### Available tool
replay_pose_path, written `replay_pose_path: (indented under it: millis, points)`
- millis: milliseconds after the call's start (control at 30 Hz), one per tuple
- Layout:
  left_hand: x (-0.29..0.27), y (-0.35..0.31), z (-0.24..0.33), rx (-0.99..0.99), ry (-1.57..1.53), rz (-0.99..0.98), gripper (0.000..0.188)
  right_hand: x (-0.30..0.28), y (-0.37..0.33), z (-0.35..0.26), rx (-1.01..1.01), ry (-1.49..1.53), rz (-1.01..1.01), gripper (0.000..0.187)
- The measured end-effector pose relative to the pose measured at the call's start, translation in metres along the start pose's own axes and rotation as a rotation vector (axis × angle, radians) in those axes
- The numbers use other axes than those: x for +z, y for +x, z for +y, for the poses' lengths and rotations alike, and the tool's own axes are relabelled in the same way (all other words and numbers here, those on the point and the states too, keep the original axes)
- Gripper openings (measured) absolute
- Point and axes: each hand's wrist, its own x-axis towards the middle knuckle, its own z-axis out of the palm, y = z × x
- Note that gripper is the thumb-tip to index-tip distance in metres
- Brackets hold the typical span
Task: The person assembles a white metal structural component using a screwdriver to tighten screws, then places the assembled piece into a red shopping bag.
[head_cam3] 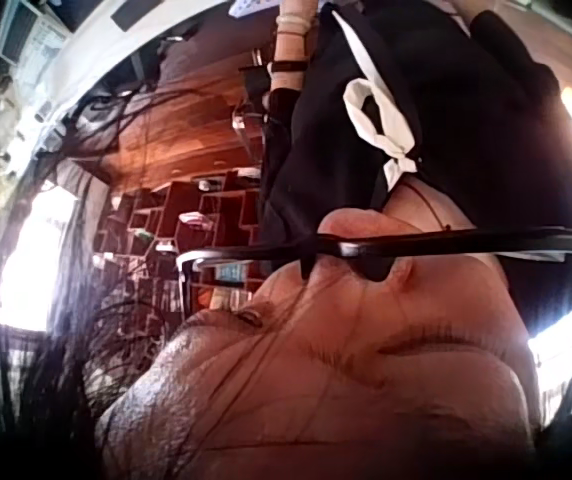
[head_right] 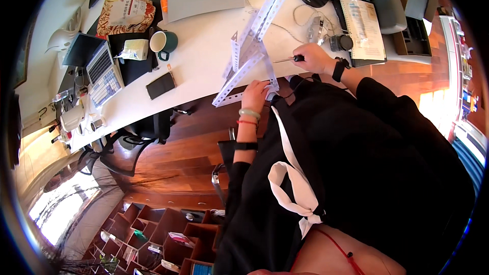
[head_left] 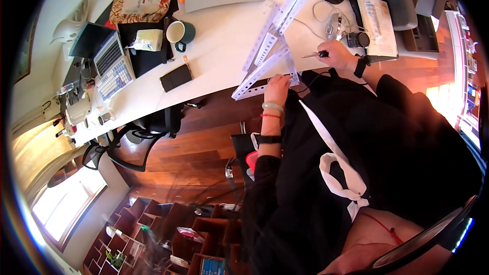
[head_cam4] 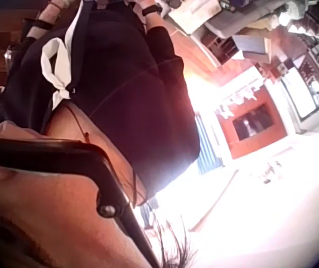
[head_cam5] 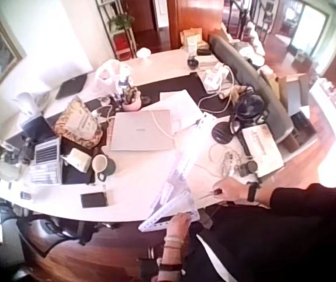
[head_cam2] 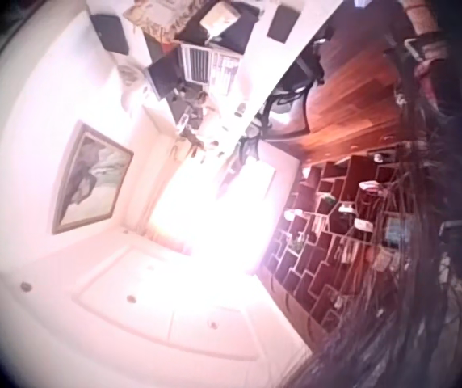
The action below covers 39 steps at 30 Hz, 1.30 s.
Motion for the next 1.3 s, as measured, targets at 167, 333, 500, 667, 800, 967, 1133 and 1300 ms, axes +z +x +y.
replay_pose_path:
  millis: [167, 333, 500, 667, 800, 967, 1133, 1300]
  points:
    - [0.011, 0.035, -0.008, -0.02, 0.16, -0.346, 0.015, -0.002, -0.007, -0.011, 0.054, 0.042, -0.01, 0.023]
    - [0.018, 0.038, -0.009, -0.048, 0.142, -0.365, 0.015, -0.004, -0.016, -0.012, 0.045, 0.059, 0.04, 0.022]
    - [0.022, 0.039, -0.011, -0.081, 0.081, -0.354, 0.015, -0.005, -0.028, -0.009, 0.114, 0.04, 0.015, 0.02]
    - [0.021, 0.019, -0.03, -0.212, -0.241, -0.134, 0.012, -0.006, -0.024, -0.015, 0.059, 0.083, 0.038, 0.02]
    - [0.012, -0.008, -0.031, -0.451, -0.622, 0.214, 0.008, 0.001, -0.023, -0.01, 0.048, 0.067, 0.033, 0.021]
    - [-0.009, -0.054, -0.033, -0.78, -1.508, 0.533, 0.008, 0.005, -0.002, -0.029, 0.191, 0.222, 0.014, 0.019]
    - [-0.013, -0.082, -0.036, -1.109, -1.295, 0.639, 0.005, 0.023, 0.028, -0.027, 0.304, 0.518, 0.356, 0.039]
    - [-0.004, -0.067, -0.007, -0.367, 0.269, 0.22, 0.068, 0.024, 0.062, 0.03, 0.812, 0.865, 0.424, 0.065]
